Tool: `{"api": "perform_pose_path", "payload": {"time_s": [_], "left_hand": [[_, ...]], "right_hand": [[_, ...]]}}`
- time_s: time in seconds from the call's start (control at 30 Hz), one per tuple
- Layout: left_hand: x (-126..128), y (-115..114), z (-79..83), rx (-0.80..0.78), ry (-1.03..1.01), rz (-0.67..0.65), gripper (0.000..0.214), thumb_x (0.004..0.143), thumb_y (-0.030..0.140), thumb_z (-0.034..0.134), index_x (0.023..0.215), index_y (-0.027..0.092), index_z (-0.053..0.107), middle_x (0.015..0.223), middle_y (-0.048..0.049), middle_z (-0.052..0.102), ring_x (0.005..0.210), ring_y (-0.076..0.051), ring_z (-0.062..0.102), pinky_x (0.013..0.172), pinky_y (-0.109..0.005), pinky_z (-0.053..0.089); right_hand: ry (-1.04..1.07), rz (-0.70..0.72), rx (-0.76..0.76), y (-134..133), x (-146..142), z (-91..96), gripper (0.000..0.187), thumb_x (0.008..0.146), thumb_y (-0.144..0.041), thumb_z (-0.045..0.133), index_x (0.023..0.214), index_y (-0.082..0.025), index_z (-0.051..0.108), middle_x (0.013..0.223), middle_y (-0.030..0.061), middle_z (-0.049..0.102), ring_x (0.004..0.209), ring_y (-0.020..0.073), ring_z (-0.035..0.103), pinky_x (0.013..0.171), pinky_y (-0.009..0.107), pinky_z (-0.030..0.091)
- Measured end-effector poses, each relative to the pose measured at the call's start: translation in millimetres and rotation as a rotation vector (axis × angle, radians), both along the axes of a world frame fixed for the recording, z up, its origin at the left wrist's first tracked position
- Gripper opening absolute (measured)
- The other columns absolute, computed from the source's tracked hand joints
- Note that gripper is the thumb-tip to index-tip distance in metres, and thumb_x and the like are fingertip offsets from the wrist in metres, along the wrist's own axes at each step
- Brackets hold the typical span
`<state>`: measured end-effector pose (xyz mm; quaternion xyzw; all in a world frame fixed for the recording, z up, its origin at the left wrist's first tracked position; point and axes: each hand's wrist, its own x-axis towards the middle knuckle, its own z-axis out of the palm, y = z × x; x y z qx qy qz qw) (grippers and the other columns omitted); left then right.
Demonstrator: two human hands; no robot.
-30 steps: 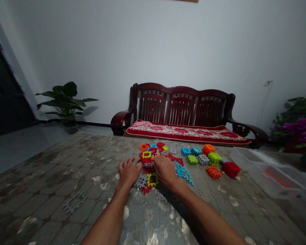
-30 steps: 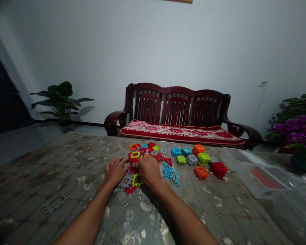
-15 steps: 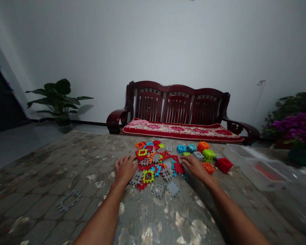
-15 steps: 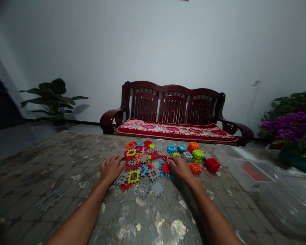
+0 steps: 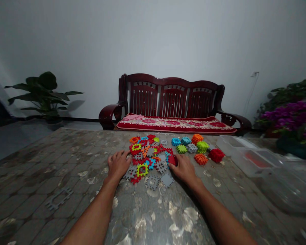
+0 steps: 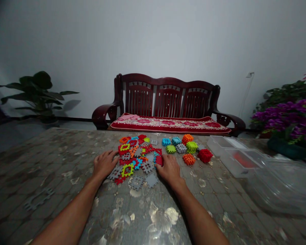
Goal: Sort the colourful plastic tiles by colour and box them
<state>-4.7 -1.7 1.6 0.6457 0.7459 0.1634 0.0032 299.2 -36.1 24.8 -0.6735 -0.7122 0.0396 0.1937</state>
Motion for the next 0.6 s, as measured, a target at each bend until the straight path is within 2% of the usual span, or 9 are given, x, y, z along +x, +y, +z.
{"api": "perform_pose_path", "payload": {"time_s": [0.2, 0.37, 0.5, 0.6], "left_hand": [[0, 0, 0.5, -0.016, 0.040, 0.001, 0.045, 0.096, 0.037, 0.041, 0.136, 0.030, 0.060, 0.146, -0.0094, 0.057, 0.134, -0.029, 0.047, 0.112, -0.050, 0.029], [0, 1, 0.6, -0.030, 0.050, 0.005, 0.045, 0.096, 0.040, 0.040, 0.135, 0.030, 0.061, 0.147, -0.0087, 0.056, 0.136, -0.029, 0.046, 0.113, -0.049, 0.030], [-1, 4, -1.3, -0.028, 0.035, 0.001, 0.045, 0.096, 0.040, 0.041, 0.134, 0.030, 0.062, 0.146, -0.0093, 0.056, 0.136, -0.030, 0.046, 0.113, -0.050, 0.030], [-1, 4, -2.0, -0.029, 0.032, 0.000, 0.045, 0.095, 0.040, 0.041, 0.134, 0.030, 0.062, 0.146, -0.0087, 0.056, 0.135, -0.030, 0.047, 0.113, -0.050, 0.030]], "right_hand": [[-0.012, 0.009, 0.037, 1, 3, -2.5, 0.044, 0.089, -0.042, 0.060, 0.126, -0.018, 0.066, 0.120, 0.0129, 0.071, 0.113, 0.0270, 0.061, 0.096, 0.033, 0.043], [0.058, -0.058, 0.092, 2, 21, -0.9, 0.046, 0.088, -0.040, 0.061, 0.127, -0.017, 0.067, 0.125, 0.0120, 0.070, 0.115, 0.0271, 0.062, 0.098, 0.034, 0.044], [0.064, -0.092, 0.048, 3, 35, -4.0, 0.046, 0.084, -0.033, 0.061, 0.127, -0.016, 0.067, 0.122, 0.0123, 0.072, 0.110, 0.0279, 0.065, 0.096, 0.035, 0.046], [0.055, -0.085, 0.039, 4, 36, -7.5, 0.050, 0.085, -0.035, 0.060, 0.131, -0.016, 0.064, 0.124, 0.0125, 0.071, 0.112, 0.0278, 0.064, 0.098, 0.035, 0.045]]}}
